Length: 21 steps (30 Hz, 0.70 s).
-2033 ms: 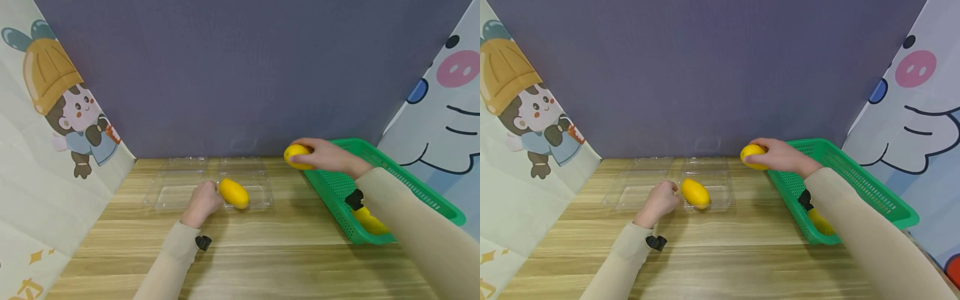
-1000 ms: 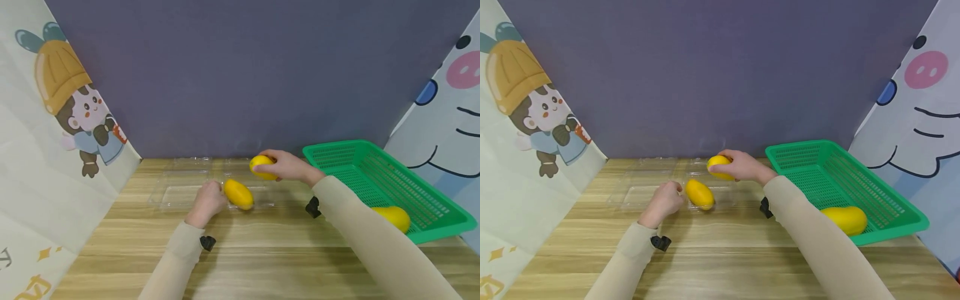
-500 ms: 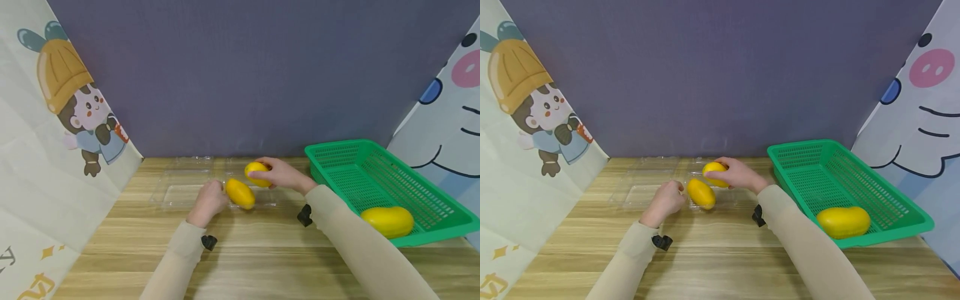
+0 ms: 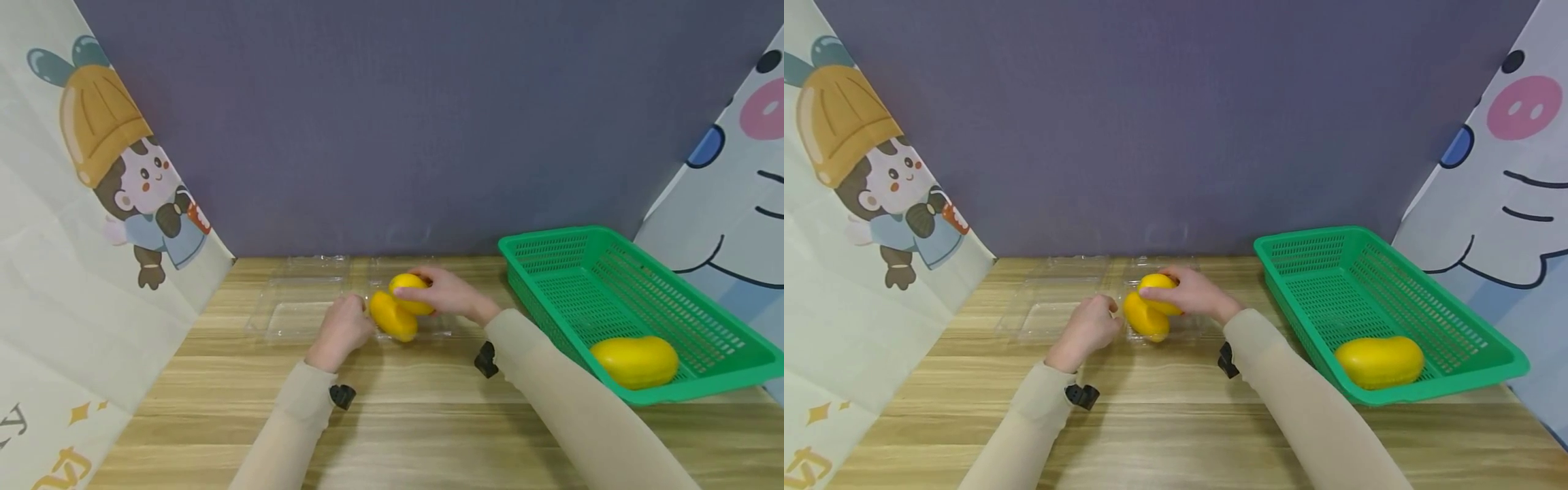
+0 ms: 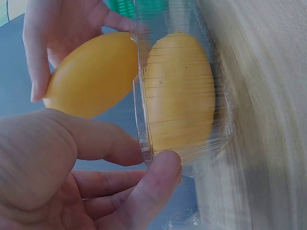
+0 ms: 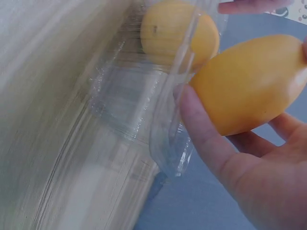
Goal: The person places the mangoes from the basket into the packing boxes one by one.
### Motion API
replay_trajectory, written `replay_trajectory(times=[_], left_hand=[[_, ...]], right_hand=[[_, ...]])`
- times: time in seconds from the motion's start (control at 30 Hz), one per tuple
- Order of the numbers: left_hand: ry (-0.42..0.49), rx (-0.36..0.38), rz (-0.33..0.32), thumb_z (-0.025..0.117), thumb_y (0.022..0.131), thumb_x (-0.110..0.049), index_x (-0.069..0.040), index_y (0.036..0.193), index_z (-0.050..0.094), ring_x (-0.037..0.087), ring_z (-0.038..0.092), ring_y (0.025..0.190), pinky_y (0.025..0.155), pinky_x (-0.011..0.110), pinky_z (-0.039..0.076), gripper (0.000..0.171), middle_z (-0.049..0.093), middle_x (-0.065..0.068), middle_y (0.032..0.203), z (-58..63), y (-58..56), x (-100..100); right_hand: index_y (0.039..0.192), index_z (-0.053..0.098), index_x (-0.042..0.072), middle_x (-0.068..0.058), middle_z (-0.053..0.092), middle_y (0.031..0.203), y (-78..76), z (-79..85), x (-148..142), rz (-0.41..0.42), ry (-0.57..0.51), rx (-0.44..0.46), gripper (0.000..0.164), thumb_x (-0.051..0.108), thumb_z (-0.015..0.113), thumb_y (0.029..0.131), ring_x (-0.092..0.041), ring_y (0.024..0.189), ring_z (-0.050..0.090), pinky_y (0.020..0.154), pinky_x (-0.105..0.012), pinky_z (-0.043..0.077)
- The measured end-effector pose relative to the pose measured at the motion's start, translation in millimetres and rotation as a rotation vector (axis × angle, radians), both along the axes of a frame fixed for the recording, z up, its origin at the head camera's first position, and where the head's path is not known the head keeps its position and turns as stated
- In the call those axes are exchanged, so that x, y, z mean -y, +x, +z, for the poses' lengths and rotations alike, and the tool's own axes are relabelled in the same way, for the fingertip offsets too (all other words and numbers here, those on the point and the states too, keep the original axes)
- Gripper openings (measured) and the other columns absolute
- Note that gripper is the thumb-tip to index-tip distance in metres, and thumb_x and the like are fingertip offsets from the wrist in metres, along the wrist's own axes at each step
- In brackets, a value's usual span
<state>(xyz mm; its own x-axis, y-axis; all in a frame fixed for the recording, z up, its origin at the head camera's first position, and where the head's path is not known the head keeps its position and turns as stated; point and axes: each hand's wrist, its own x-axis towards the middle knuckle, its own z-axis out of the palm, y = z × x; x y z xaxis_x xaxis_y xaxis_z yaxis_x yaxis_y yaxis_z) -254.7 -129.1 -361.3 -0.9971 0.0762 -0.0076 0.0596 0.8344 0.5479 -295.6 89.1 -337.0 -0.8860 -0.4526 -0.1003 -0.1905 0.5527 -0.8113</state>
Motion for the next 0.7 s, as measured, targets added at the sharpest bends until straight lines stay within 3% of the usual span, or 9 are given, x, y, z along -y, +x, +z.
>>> replay_trajectory(times=[0.27, 0.4, 0.53, 0.6, 0.7], left_hand=[[0.002, -0.004, -0.007, 0.065, 0.082, -0.003, 0.002, 0.088, 0.066, 0.019, 0.045, 0.056, 0.048, 0.029, 0.037, 0.008, 0.052, 0.007, 0.069, 0.5, -0.4, -1.5], [-0.021, -0.01, -0.008, 0.065, 0.083, -0.004, 0.004, 0.093, 0.067, 0.022, 0.05, 0.062, 0.052, 0.031, 0.04, 0.014, 0.057, 0.01, 0.076, 0.3, -1.0, -1.8], [-0.03, -0.013, -0.013, 0.065, 0.083, -0.004, 0.002, 0.088, 0.065, 0.022, 0.048, 0.06, 0.052, 0.031, 0.039, 0.008, 0.056, 0.011, 0.075, -0.6, -1.7, -1.8], [-0.027, -0.018, -0.014, 0.064, 0.083, -0.004, 0.001, 0.086, 0.064, 0.021, 0.046, 0.059, 0.051, 0.03, 0.038, 0.006, 0.054, 0.01, 0.072, -1.5, -1.8, -1.8], [-0.019, -0.021, -0.014, 0.064, 0.083, -0.004, 0.0, 0.082, 0.062, 0.018, 0.041, 0.055, 0.049, 0.029, 0.035, 0.004, 0.048, 0.007, 0.068, -2.6, -1.4, -1.6]], right_hand=[[0.147, 0.049, 0.013, -0.008, 0.06, 0.125, 3.0, -1.4, 3.8, -0.01, 0.08, -0.001, 0.078, 0.064, 0.063, 0.09, -0.025, 0.096, 0.06, 0.075, -0.049, 0.058], [0.149, 0.045, 0.011, -0.01, 0.059, 0.126, 2.1, -2.3, 4.4, 0.001, 0.147, -0.021, 0.078, 0.063, 0.059, 0.094, -0.023, 0.084, 0.06, 0.071, -0.047, 0.058], [0.15, 0.044, 0.008, -0.011, 0.059, 0.124, 0.7, -2.7, 6.4, 0.02, 0.208, -0.05, 0.074, 0.058, 0.058, 0.097, -0.022, 0.075, 0.06, 0.066, -0.044, 0.057], [0.148, 0.045, 0.007, -0.012, 0.06, 0.124, 0.7, -2.0, 7.7, 0.025, 0.235, -0.078, 0.07, 0.055, 0.057, 0.099, -0.022, 0.078, 0.061, 0.068, -0.043, 0.057], [0.147, 0.048, 0.005, -0.012, 0.061, 0.127, 0.7, -0.8, 10.1, 0.028, 0.289, -0.134, 0.067, 0.053, 0.054, 0.101, -0.024, 0.093, 0.062, 0.083, -0.043, 0.054]])
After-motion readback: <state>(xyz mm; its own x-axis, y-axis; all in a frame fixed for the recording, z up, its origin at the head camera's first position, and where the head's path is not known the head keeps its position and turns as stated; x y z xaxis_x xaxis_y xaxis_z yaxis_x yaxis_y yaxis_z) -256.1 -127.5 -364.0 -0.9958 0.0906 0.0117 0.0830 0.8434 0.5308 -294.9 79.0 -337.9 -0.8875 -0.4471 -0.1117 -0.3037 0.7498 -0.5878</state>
